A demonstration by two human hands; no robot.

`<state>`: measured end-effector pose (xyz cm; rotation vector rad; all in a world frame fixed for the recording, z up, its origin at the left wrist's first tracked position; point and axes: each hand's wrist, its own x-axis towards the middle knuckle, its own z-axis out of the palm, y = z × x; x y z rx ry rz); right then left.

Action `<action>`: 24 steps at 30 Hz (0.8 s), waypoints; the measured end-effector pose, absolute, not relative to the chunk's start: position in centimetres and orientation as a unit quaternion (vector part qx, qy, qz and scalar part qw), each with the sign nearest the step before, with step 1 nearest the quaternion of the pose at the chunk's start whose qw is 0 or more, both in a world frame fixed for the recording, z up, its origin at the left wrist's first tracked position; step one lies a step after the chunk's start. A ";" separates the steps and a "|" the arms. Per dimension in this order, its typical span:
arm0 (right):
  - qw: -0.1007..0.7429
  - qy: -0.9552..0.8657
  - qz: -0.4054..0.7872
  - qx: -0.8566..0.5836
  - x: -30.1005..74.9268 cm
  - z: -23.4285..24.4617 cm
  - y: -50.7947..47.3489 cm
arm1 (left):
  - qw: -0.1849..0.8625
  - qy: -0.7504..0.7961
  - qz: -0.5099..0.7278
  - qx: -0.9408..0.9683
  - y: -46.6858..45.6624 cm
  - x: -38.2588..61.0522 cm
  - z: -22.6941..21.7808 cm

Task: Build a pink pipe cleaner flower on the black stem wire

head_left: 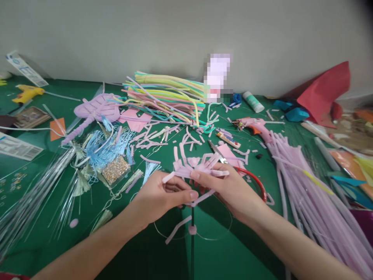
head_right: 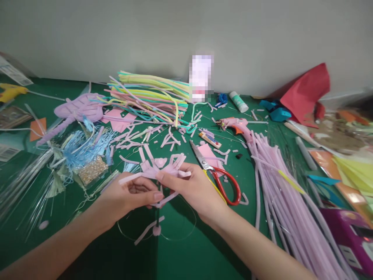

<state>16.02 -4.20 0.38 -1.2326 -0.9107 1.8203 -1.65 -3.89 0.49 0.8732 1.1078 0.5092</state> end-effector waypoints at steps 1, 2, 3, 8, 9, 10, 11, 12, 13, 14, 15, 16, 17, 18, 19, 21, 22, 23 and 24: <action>0.365 -0.355 0.719 -0.474 16.2 0.5 -4.2 | 0.734 0.501 0.231 0.397 -4.0 -1.6 0.5; 0.358 -0.357 0.724 -0.468 16.3 0.6 -4.1 | 0.735 0.498 0.231 0.397 -4.0 -1.6 0.6; 0.353 -0.362 0.726 -0.466 16.5 0.7 -4.0 | 0.735 0.496 0.230 0.400 -4.1 -1.6 0.6; 0.348 -0.398 0.696 -0.485 16.9 1.0 -3.6 | 0.721 0.495 0.228 0.428 -4.3 -1.6 1.0; 0.345 -0.408 0.688 -0.492 16.9 1.0 -3.5 | 0.722 0.493 0.228 0.429 -4.3 -1.6 1.0; 0.341 -0.419 0.679 -0.497 16.9 1.0 -3.5 | 0.723 0.493 0.229 0.427 -4.2 -1.7 1.0; 0.339 -0.431 0.669 -0.502 17.0 1.0 -3.5 | 0.723 0.493 0.229 0.427 -4.2 -1.7 0.9; 0.338 -0.443 0.657 -0.508 17.1 1.1 -3.4 | 0.722 0.494 0.228 0.428 -4.1 -1.7 0.8; 0.341 -0.455 0.641 -0.515 17.2 1.2 -3.4 | 0.721 0.494 0.226 0.430 -4.1 -1.8 0.8; 0.350 -0.466 0.622 -0.524 17.4 1.3 -3.4 | 0.721 0.493 0.224 0.431 -4.0 -1.8 0.7; 0.362 -0.477 0.601 -0.529 17.6 1.5 -3.3 | 0.723 0.492 0.220 0.434 -4.0 -1.8 0.6; 0.374 -0.489 0.581 -0.532 17.8 1.7 -3.2 | 0.724 0.489 0.216 0.436 -4.0 -1.9 0.5; 0.387 -0.499 0.565 -0.531 18.1 1.9 -3.1 | 0.724 0.488 0.212 0.439 -4.0 -1.9 0.5; 0.396 -0.507 0.554 -0.528 18.3 2.1 -3.0 | 0.723 0.488 0.211 0.441 -4.0 -1.9 0.4; 0.403 -0.511 0.549 -0.524 18.6 2.3 -2.8 | 0.721 0.488 0.211 0.445 -4.0 -1.9 0.4; 0.405 -0.510 0.550 -0.524 19.0 2.5 -2.4 | 0.719 0.483 0.214 0.451 -4.0 -1.9 0.3; 0.401 -0.509 0.552 -0.525 19.3 2.5 -2.1 | 0.720 0.479 0.216 0.453 -4.0 -1.9 0.3; 0.394 -0.511 0.554 -0.526 19.4 2.5 -1.8 | 0.721 0.476 0.216 0.455 -4.0 -1.9 0.3; 0.385 -0.516 0.556 -0.526 19.6 2.4 -1.5 | 0.721 0.473 0.215 0.458 -4.0 -1.9 0.4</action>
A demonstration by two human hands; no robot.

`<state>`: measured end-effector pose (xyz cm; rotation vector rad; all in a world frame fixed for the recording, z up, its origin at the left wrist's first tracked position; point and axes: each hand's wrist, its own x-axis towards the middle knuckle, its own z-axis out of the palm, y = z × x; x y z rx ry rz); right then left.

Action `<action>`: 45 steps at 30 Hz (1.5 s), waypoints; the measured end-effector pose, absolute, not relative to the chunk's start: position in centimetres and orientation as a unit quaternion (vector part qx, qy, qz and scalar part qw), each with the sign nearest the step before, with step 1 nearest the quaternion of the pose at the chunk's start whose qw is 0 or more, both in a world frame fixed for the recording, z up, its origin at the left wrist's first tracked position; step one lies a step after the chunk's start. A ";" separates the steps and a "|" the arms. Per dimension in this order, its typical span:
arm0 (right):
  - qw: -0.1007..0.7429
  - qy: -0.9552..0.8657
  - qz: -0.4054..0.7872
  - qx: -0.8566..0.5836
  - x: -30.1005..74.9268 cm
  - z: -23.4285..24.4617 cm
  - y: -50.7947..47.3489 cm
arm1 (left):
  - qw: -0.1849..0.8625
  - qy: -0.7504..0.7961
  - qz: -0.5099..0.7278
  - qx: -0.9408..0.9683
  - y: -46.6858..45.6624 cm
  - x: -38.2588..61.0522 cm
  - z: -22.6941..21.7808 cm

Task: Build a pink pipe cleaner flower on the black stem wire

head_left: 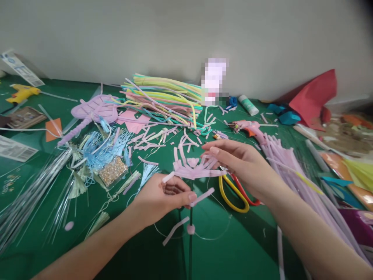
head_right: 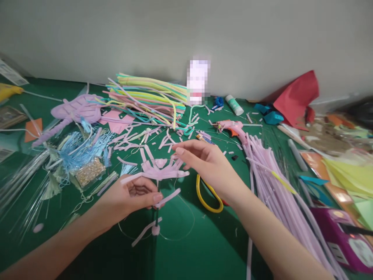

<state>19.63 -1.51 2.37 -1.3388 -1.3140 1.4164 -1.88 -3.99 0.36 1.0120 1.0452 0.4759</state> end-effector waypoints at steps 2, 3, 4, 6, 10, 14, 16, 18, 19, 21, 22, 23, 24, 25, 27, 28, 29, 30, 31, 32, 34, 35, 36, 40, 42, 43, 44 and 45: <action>0.370 -0.527 0.558 -0.523 19.9 2.2 -1.0 | 0.720 0.470 0.212 0.464 -4.0 -1.9 0.4; 0.366 -0.530 0.557 -0.524 20.0 2.2 -0.7 | 0.721 0.468 0.211 0.466 -4.0 -1.9 0.4; 0.362 -0.533 0.556 -0.525 20.1 2.2 -0.5 | 0.721 0.465 0.213 0.467 -4.0 -2.0 0.5; 0.349 -0.542 0.552 -0.529 20.2 2.4 -0.2 | 0.722 0.462 0.219 0.466 -4.0 -2.0 0.4; 0.287 -0.599 0.556 -0.500 20.6 3.5 0.3 | 0.717 0.471 0.222 0.463 -3.9 -1.8 0.3; 0.209 -0.662 0.545 -0.471 20.9 4.5 0.9 | 0.714 0.481 0.220 0.458 -3.8 -1.6 0.2; 0.198 -0.678 0.532 -0.467 21.0 4.8 1.2 | 0.715 0.476 0.220 0.462 -3.8 -1.6 0.2; 0.197 -0.674 0.536 -0.469 21.0 4.9 1.5 | 0.717 0.470 0.219 0.466 -3.7 -1.5 0.3; 0.195 -0.667 0.543 -0.471 21.0 5.0 1.8 | 0.718 0.468 0.217 0.467 -3.7 -1.5 0.4; 0.182 -0.652 0.571 -0.465 20.9 5.0 2.4 | 0.718 0.465 0.213 0.473 -3.7 -1.5 0.5; 0.170 -0.646 0.589 -0.454 20.9 5.0 2.9 | 0.714 0.465 0.212 0.478 -3.8 -1.4 0.6; 0.155 -0.642 0.608 -0.441 20.8 5.0 3.4 | 0.710 0.464 0.213 0.485 -3.8 -1.4 0.6; 0.138 -0.639 0.625 -0.427 20.8 5.0 3.9 | 0.706 0.463 0.214 0.492 -3.9 -1.3 0.6; 0.122 -0.638 0.637 -0.414 20.8 5.0 4.4 | 0.701 0.462 0.216 0.498 -3.9 -1.3 0.6; 0.094 -0.646 0.642 -0.402 21.1 5.1 5.1 | 0.694 0.466 0.219 0.504 -4.0 -1.3 0.6; 0.087 -0.655 0.629 -0.410 21.4 5.1 5.1 | 0.690 0.473 0.220 0.502 -3.9 -1.3 0.5; 0.083 -0.669 0.601 -0.430 21.8 5.1 4.9 | 0.689 0.480 0.217 0.497 -3.8 -1.4 0.4; 0.080 -0.686 0.558 -0.460 22.4 4.9 4.3 | 0.689 0.491 0.214 0.488 -3.7 -1.6 0.3; 0.079 -0.703 0.496 -0.504 23.1 4.6 3.4 | 0.690 0.503 0.212 0.476 -3.5 -1.7 0.2; 0.061 -0.727 0.408 -0.549 23.7 4.2 2.2 | 0.692 0.512 0.210 0.464 -3.3 -1.9 0.1; 0.004 -0.744 0.249 -0.620 24.8 3.0 -0.6 | 0.692 0.527 0.210 0.447 -3.0 -2.2 0.0; -0.028 -0.741 0.207 -0.638 25.2 2.4 -2.1 | 0.691 0.528 0.212 0.445 -3.0 -2.3 0.0; -0.061 -0.737 0.197 -0.644 25.3 1.8 -3.5 | 0.691 0.527 0.213 0.445 -2.9 -2.4 0.0; -0.094 -0.708 0.202 -0.671 24.8 0.3 -6.5 | 0.705 0.508 0.214 0.445 -3.0 -2.5 0.0; -0.084 -0.690 0.213 -0.687 24.8 0.1 -6.5 | 0.714 0.495 0.218 0.444 -3.0 -2.6 0.0; -0.068 -0.680 0.238 -0.690 25.1 0.1 -6.4 | 0.717 0.490 0.222 0.443 -3.0 -2.6 0.0; -0.041 -0.668 0.279 -0.689 25.5 0.1 -6.2 | 0.719 0.487 0.226 0.442 -3.0 -2.7 0.1; 0.000 -0.647 0.351 -0.676 26.0 0.2 -6.0 | 0.720 0.486 0.230 0.439 -2.9 -2.7 0.1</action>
